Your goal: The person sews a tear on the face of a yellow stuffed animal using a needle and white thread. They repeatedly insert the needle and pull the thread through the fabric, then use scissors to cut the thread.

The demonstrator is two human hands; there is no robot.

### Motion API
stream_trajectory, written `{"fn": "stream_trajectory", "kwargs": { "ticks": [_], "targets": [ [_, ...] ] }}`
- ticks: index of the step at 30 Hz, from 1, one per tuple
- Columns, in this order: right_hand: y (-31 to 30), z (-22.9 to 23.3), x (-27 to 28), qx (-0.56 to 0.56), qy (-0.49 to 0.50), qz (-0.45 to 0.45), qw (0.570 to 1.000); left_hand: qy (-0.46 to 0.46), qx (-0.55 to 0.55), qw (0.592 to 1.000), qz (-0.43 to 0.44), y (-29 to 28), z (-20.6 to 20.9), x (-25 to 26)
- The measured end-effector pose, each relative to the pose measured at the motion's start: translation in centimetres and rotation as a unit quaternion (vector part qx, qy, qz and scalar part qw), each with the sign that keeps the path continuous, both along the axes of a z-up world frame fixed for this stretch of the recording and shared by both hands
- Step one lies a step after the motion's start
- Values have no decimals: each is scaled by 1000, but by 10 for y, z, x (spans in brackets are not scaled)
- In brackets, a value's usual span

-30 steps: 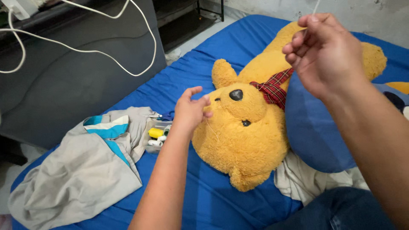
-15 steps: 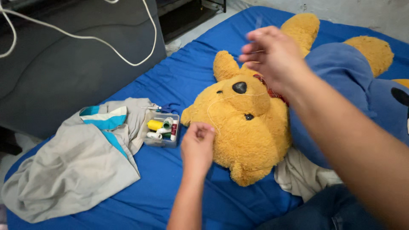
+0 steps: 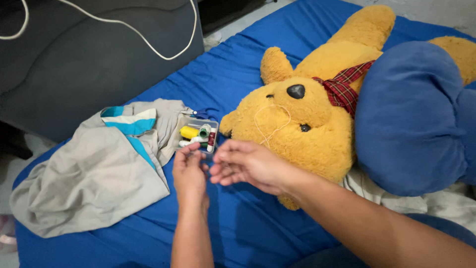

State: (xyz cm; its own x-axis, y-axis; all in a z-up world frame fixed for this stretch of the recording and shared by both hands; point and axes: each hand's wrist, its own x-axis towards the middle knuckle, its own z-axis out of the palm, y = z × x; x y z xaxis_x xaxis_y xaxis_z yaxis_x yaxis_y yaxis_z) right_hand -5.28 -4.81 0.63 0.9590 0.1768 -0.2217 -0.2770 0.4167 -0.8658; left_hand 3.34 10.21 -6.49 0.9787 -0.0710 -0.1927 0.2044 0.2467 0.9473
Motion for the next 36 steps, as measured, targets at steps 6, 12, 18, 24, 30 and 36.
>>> {"fn": "stream_trajectory", "kwargs": {
  "ticks": [6, 12, 18, 24, 30, 36],
  "targets": [
    [-39, -16, -29, 7, 56, -25, 998, -191, 106, 966, -136, -24, 11, -11],
    [-94, 11, -43, 21, -56, -85, 995, -383, 194, 876, -219, -58, 48, -35],
    [-128, 61, -48, 50, -139, -176, 973, -396, 245, 823, -325, -68, 76, -56],
    [-159, 79, -56, 100, -131, -258, 952, -388, 304, 846, -205, -34, 56, -27],
    [-152, 45, -55, -15, -66, -151, 986, -177, 450, 830, -278, -8, 64, -24],
    [-123, 40, -47, -291, 43, -164, 942, -268, 425, 865, -12, -38, 66, -43]
  ]
}}
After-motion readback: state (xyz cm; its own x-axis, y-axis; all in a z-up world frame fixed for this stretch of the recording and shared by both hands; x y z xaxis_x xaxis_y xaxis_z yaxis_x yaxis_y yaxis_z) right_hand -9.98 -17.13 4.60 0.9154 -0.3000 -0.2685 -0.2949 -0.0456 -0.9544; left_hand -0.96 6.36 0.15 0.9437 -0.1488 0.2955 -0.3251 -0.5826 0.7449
